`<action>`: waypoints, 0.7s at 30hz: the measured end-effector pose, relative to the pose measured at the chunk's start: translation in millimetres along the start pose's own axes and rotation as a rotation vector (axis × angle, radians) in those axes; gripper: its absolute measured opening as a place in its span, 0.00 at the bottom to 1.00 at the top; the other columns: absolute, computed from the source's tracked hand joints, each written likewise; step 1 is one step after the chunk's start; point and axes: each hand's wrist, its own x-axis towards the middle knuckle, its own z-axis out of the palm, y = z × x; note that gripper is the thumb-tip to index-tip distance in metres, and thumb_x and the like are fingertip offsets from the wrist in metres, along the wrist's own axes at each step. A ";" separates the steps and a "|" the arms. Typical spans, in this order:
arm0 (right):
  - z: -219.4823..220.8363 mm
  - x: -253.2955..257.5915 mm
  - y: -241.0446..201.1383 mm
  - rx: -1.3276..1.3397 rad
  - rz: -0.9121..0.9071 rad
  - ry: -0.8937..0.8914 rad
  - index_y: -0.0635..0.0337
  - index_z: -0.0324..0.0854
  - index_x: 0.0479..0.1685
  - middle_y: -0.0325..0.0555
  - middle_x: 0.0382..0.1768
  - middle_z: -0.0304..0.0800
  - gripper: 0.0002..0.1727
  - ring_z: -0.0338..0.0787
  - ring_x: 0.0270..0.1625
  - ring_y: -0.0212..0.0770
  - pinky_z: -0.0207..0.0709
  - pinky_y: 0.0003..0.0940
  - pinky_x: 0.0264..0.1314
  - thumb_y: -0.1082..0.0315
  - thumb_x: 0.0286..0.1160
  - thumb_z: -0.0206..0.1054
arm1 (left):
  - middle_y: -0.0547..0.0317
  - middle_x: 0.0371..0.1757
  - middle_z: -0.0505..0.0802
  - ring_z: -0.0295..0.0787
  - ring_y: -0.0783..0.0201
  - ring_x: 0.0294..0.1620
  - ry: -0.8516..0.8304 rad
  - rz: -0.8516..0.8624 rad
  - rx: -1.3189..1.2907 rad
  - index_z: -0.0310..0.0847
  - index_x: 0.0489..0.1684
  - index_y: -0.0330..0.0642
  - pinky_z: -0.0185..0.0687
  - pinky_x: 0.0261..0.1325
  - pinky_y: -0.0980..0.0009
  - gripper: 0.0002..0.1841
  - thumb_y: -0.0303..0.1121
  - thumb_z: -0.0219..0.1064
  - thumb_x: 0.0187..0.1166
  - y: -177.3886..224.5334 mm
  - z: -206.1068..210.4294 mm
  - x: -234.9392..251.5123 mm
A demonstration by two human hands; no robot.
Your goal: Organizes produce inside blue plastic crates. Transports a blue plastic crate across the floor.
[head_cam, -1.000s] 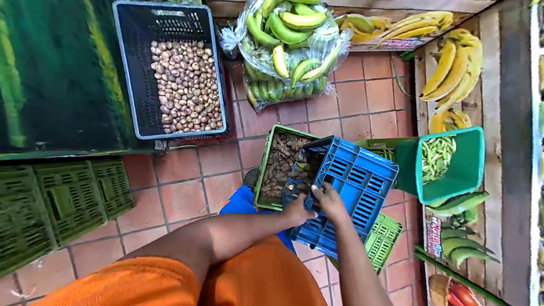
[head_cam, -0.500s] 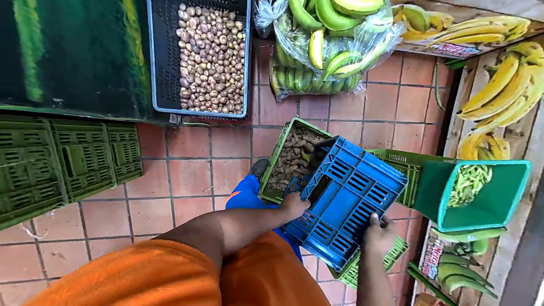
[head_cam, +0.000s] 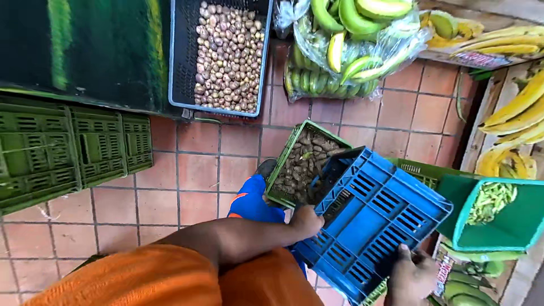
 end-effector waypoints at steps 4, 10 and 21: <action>9.3 -0.1 10.3 0.024 0.057 -0.062 0.70 0.81 0.64 0.64 0.50 0.89 0.21 0.88 0.52 0.57 0.79 0.60 0.61 0.65 0.79 0.70 | 0.43 0.51 0.94 0.96 0.52 0.44 0.010 -0.075 0.073 0.80 0.68 0.39 0.92 0.51 0.50 0.21 0.41 0.62 0.82 -4.2 1.8 16.4; 5.1 -3.6 17.6 -0.001 -0.011 -0.062 0.72 0.78 0.67 0.65 0.49 0.88 0.23 0.89 0.50 0.56 0.80 0.59 0.59 0.65 0.80 0.69 | 0.40 0.58 0.92 0.93 0.46 0.58 -0.013 -0.045 0.162 0.82 0.67 0.37 0.85 0.64 0.43 0.23 0.44 0.62 0.83 5.5 -8.2 4.0; 0.3 -3.1 51.5 0.088 0.163 -0.130 0.72 0.72 0.73 0.64 0.55 0.84 0.26 0.87 0.51 0.50 0.84 0.52 0.56 0.66 0.80 0.67 | 0.40 0.62 0.91 0.89 0.43 0.64 -0.024 0.030 0.316 0.83 0.67 0.40 0.83 0.65 0.39 0.23 0.45 0.65 0.79 1.9 13.9 8.4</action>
